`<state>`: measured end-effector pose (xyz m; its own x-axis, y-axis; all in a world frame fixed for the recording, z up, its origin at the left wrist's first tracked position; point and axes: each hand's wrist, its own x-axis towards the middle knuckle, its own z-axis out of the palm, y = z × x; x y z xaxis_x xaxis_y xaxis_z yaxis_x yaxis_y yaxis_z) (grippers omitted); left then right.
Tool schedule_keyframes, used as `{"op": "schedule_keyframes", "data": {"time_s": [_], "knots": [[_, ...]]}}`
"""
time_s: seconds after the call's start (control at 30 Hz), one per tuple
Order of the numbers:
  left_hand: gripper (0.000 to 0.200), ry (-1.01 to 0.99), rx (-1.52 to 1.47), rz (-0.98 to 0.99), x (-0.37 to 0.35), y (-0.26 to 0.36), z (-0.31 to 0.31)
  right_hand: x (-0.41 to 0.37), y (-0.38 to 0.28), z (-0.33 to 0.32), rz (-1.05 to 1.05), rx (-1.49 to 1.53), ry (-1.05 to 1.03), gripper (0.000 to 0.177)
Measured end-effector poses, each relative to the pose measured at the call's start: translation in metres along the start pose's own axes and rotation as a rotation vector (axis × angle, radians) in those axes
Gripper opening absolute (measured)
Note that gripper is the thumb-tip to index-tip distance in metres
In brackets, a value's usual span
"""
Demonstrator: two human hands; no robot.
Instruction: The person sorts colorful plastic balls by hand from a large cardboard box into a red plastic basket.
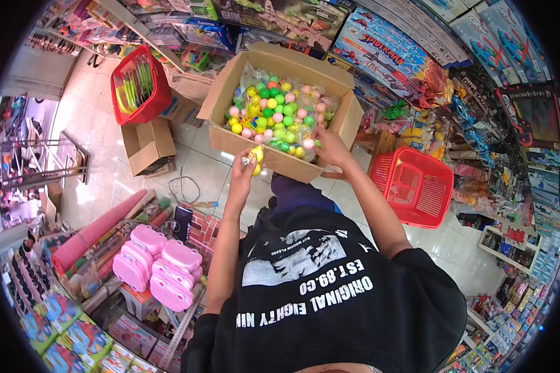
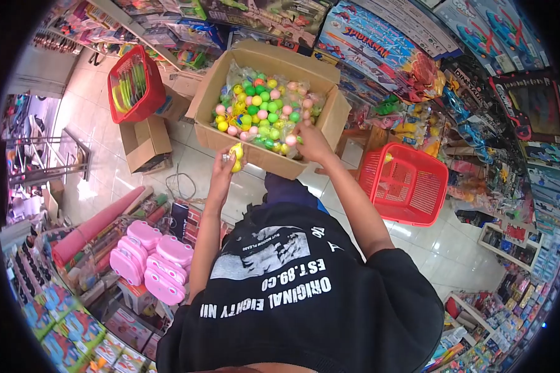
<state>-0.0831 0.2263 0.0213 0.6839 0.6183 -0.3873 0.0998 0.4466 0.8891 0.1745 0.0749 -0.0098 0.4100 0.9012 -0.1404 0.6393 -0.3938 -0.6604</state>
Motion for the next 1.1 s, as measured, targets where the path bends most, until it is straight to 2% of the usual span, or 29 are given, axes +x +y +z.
{"op": "schedule_keyframes", "data": {"time_s": [0.03,0.07,0.13,0.17,0.27,0.3,0.43,0.5,0.53,0.6,0.63,0.7,0.73,0.8,0.87,0.9,0.93,1.0,1.1], "knots": [[0.035,-0.002,0.03,-0.019,0.007,0.01,-0.001,0.01,0.001,-0.003,0.077,0.016,-0.142,0.034],[0.035,-0.006,0.038,-0.03,0.015,0.013,-0.001,0.019,0.005,0.002,0.087,0.026,-0.142,0.034],[0.034,0.008,0.203,0.175,0.036,0.018,-0.001,0.038,0.011,0.011,0.177,-0.33,-0.547,0.03],[0.034,0.006,0.223,0.159,0.044,0.02,-0.003,0.036,0.011,0.021,0.079,-0.459,-0.375,0.029],[0.036,-0.043,0.185,0.087,0.067,0.024,0.0,0.045,0.021,0.049,0.156,-0.497,-0.316,0.021],[0.036,-0.039,0.198,0.086,0.073,0.025,0.003,0.05,0.021,0.049,0.26,-0.446,-0.352,0.021],[0.034,-0.091,0.351,0.013,0.098,0.032,0.011,0.052,0.019,0.03,0.221,-0.402,-0.495,0.02],[0.033,-0.119,0.351,-0.018,0.11,0.032,0.017,0.05,0.013,0.016,0.25,-0.19,-0.557,0.027],[0.031,-0.132,0.339,-0.042,0.116,0.031,0.02,0.049,0.011,0.012,0.262,-0.181,-0.548,0.027],[0.03,-0.181,0.383,-0.036,0.128,0.031,0.031,0.041,0.004,0.005,0.169,0.22,-0.12,0.029],[0.03,-0.216,0.418,-0.025,0.133,0.031,0.039,0.04,-0.011,-0.009,0.182,0.223,-0.109,0.029],[0.03,-0.298,0.435,-0.023,0.141,0.03,0.056,0.04,-0.038,-0.029,0.406,0.86,-0.053,0.034],[0.031,-0.365,0.449,-0.017,0.145,0.029,0.064,0.038,-0.034,-0.021,0.416,0.865,-0.036,0.034],[0.034,-0.431,0.485,0.007,0.158,0.006,0.069,0.037,-0.021,0.0,0.467,0.554,0.172,0.033],[0.036,-0.609,0.627,-0.065,0.166,-0.012,0.069,0.029,-0.028,-0.001,0.568,0.451,0.211,0.03],[0.037,-0.656,0.792,-0.075,0.168,-0.017,0.068,0.025,-0.027,0.003,0.618,0.286,0.081,0.034],[0.037,-0.673,0.793,-0.076,0.169,-0.023,0.067,0.021,-0.028,0.008,0.664,0.121,-0.054,0.039],[0.037,-0.908,0.987,-0.158,0.17,-0.035,0.066,0.012,-0.03,0.027,0.711,0.14,-0.025,0.033],[0.038,-1.008,1.091,-0.085,0.17,-0.049,0.061,0.011,-0.032,0.061,0.788,0.01,0.103,0.022]]}}
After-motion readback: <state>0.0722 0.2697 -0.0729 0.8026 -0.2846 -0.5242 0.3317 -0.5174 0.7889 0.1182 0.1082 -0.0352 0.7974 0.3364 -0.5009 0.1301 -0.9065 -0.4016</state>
